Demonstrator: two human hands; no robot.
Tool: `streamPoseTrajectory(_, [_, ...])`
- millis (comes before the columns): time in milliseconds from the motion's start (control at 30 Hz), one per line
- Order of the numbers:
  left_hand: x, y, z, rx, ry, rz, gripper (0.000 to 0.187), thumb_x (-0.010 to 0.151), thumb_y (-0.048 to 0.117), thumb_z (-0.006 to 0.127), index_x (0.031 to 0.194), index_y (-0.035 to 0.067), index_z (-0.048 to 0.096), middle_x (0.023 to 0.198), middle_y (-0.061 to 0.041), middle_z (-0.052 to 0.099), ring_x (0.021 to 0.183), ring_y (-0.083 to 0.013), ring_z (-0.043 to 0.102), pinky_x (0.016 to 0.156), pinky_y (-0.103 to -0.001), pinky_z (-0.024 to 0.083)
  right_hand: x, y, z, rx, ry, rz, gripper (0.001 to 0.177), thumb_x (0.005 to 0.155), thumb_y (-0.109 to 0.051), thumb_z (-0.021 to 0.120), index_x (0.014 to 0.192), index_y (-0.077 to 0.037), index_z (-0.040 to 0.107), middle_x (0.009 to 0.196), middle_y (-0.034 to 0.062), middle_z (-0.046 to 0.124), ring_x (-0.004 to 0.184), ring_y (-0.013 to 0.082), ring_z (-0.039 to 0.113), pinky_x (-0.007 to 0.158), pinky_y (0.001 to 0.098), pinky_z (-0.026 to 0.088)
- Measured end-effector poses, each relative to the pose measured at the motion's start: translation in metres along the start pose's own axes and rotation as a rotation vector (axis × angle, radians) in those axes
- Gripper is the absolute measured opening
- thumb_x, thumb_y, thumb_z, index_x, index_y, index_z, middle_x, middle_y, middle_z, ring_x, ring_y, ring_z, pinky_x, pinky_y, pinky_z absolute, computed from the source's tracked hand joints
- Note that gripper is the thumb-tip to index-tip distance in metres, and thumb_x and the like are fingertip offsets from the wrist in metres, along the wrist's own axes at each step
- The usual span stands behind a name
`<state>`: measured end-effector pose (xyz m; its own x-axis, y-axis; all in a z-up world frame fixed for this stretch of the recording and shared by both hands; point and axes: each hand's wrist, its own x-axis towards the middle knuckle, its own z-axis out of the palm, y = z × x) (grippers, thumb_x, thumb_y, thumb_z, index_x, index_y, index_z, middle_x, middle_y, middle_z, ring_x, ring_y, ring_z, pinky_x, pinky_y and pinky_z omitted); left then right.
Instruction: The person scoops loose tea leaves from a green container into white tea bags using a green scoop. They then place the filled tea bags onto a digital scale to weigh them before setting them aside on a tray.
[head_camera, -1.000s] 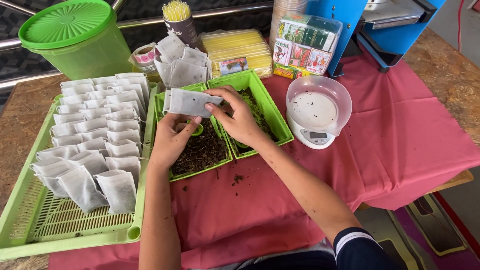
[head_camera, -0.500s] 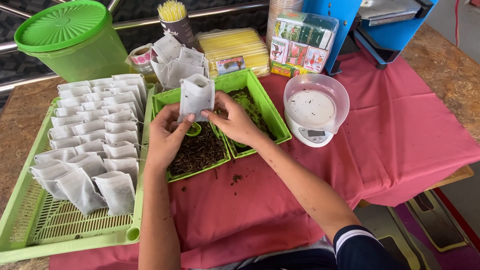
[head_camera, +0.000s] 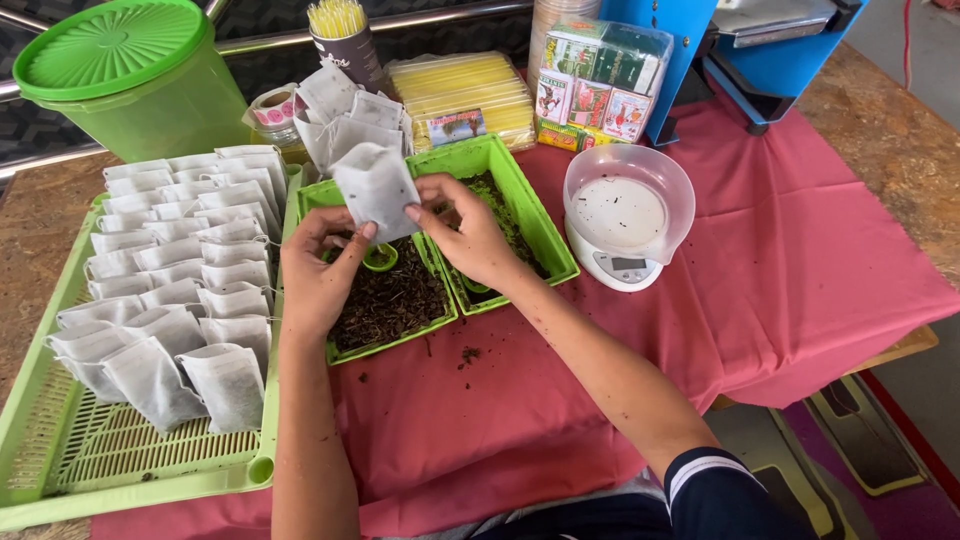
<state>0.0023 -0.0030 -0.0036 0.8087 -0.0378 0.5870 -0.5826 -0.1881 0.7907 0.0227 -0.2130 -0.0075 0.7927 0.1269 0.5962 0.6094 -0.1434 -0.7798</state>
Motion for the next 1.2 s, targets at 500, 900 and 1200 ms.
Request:
streamPoseTrajectory(500, [0.001, -0.007, -0.001, 0.003, 0.049, 0.073, 0.004, 0.103, 0.006, 0.076, 0.106, 0.004, 0.074, 0.087, -0.013, 0.073, 0.088, -0.0164, 0.068, 0.078, -0.035, 0.054, 0.005, -0.013, -0.014, -0.112, 0.045, -0.050, 0.009, 0.101, -0.017, 0.069, 0.109, -0.015, 0.072, 0.093, 0.0043, 0.075, 0.094, 0.0199, 0.071, 0.074, 0.0365, 0.060])
streamPoseTrajectory(900, [-0.004, 0.001, 0.003, -0.043, 0.006, -0.019, 0.010, 0.107, 0.014, 0.070, 0.107, 0.005, 0.074, 0.089, -0.011, 0.071, 0.091, -0.0180, 0.065, 0.083, -0.039, 0.054, 0.003, -0.005, -0.009, -0.098, -0.007, 0.066, 0.007, 0.102, -0.015, 0.063, 0.106, -0.012, 0.068, 0.092, 0.0051, 0.075, 0.086, 0.0167, 0.070, 0.070, 0.0316, 0.056])
streamPoseTrajectory(1200, [-0.001, -0.006, -0.003, -0.002, -0.016, 0.034, 0.036, 0.089, -0.003, 0.078, 0.121, 0.002, 0.064, 0.109, -0.018, 0.068, 0.107, -0.0275, 0.063, 0.092, -0.047, 0.049, -0.033, -0.136, -0.046, -0.336, -0.095, -0.260, 0.022, 0.097, -0.001, 0.063, 0.119, -0.003, 0.066, 0.102, 0.0141, 0.072, 0.093, 0.0285, 0.069, 0.085, 0.0439, 0.058])
